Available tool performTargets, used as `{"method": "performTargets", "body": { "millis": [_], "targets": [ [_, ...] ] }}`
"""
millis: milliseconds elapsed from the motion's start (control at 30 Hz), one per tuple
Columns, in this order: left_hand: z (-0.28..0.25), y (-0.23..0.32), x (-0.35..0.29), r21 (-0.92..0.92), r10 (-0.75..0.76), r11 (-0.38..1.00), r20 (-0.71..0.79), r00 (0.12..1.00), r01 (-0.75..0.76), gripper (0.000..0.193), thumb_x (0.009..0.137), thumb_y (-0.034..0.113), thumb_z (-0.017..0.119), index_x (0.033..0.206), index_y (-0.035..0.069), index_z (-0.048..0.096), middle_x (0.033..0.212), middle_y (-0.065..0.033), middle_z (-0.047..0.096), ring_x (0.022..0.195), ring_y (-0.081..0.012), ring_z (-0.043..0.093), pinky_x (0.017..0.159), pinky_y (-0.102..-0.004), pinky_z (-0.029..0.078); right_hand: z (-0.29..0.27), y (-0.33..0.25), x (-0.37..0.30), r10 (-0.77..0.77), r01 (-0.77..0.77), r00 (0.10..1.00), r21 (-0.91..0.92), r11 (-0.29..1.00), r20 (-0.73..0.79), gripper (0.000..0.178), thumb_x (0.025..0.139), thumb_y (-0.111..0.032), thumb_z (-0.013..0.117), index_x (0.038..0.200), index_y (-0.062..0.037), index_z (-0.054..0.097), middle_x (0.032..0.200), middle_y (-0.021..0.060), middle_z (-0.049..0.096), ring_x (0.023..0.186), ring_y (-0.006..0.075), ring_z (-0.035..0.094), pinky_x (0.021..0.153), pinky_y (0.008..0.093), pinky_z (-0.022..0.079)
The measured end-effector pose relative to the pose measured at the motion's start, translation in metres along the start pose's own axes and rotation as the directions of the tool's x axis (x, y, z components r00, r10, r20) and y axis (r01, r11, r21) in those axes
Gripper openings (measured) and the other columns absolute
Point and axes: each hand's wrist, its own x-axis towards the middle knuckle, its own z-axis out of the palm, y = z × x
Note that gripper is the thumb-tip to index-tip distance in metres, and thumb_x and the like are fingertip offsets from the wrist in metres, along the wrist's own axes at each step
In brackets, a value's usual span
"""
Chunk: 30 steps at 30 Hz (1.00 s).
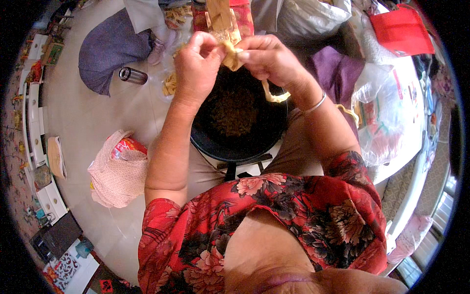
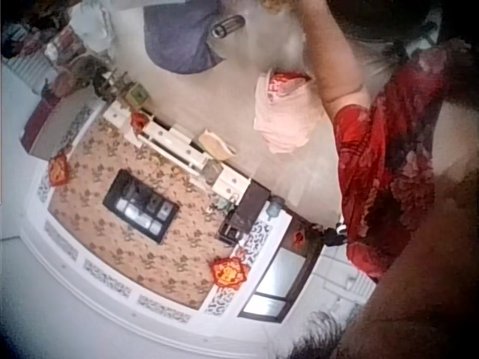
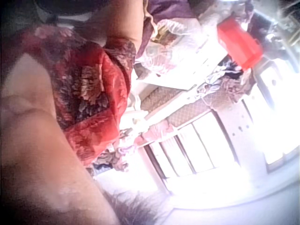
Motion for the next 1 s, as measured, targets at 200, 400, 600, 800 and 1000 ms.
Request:
{"method": "performTargets", "body": {
  "millis": [200, 400, 600, 800, 1000],
  "targets": [
    [-0.007, 0.004, 0.002, 0.143, 0.353, 0.920, 0.102, 0.930, -0.365, 0.018, 0.072, 0.017, 0.065, 0.075, 0.002, 0.056, 0.066, -0.0155, 0.058, 0.057, -0.0241, 0.057, 0.051, -0.0313, 0.043, 0.000, 0.003, 0.000, -0.017, 0.016, 1.000, 0.105, 0.994, 0.009, 0.012, 0.082, -0.015, 0.057, 0.091, -0.0071, 0.061, 0.057, -0.0062, 0.040, 0.043, 0.0032, 0.029, 0.036, 0.0178, 0.020],
    [-0.013, 0.000, 0.002, 0.160, 0.282, 0.925, 0.316, 0.906, -0.344, 0.020, 0.075, 0.019, 0.062, 0.071, 0.000, 0.057, 0.057, -0.0131, 0.056, 0.050, -0.0231, 0.056, 0.047, -0.0312, 0.042, 0.011, 0.000, -0.003, -0.105, 0.062, 0.987, -0.320, 0.945, -0.118, 0.017, 0.085, -0.020, 0.053, 0.092, -0.0063, 0.059, 0.059, -0.0063, 0.041, 0.047, 0.0028, 0.032, 0.041, 0.0176, 0.025],
    [-0.029, 0.004, 0.001, -0.469, 0.006, 0.838, 0.522, 0.853, 0.280, 0.022, 0.080, 0.015, 0.053, 0.061, 0.004, 0.053, 0.046, 0.0023, 0.041, 0.037, -0.0050, 0.035, 0.036, -0.0200, 0.030, -0.005, -0.010, -0.008, -0.222, 0.158, 0.968, -0.408, 0.899, -0.116, 0.026, 0.085, -0.027, 0.050, 0.083, -0.0036, 0.061, 0.059, -0.0035, 0.048, 0.048, 0.0038, 0.041, 0.040, 0.0190, 0.032],
    [-0.032, 0.001, 0.000, -0.518, 0.013, 0.777, 0.582, 0.813, 0.358, 0.028, 0.079, 0.017, 0.055, 0.054, 0.007, 0.050, 0.043, 0.0027, 0.039, 0.036, -0.0041, 0.036, 0.035, -0.0181, 0.030, -0.014, -0.006, -0.011, -0.064, 0.024, 0.994, -0.377, 0.926, -0.092, 0.020, 0.084, -0.020, 0.053, 0.086, -0.0025, 0.062, 0.059, -0.0024, 0.052, 0.044, 0.0041, 0.042, 0.039, 0.0181, 0.032],
    [-0.027, -0.003, 0.001, -0.462, -0.039, 0.814, 0.562, 0.826, 0.352, 0.028, 0.080, 0.017, 0.054, 0.054, 0.007, 0.049, 0.044, 0.0022, 0.040, 0.036, -0.0039, 0.036, 0.034, -0.0179, 0.030, -0.017, -0.002, -0.001, -0.042, 0.032, 0.999, -0.252, 0.967, -0.033, 0.014, 0.081, -0.015, 0.056, 0.080, -0.0012, 0.059, 0.059, 0.0009, 0.053, 0.046, 0.0055, 0.044, 0.043, 0.0174, 0.035]
  ]
}}
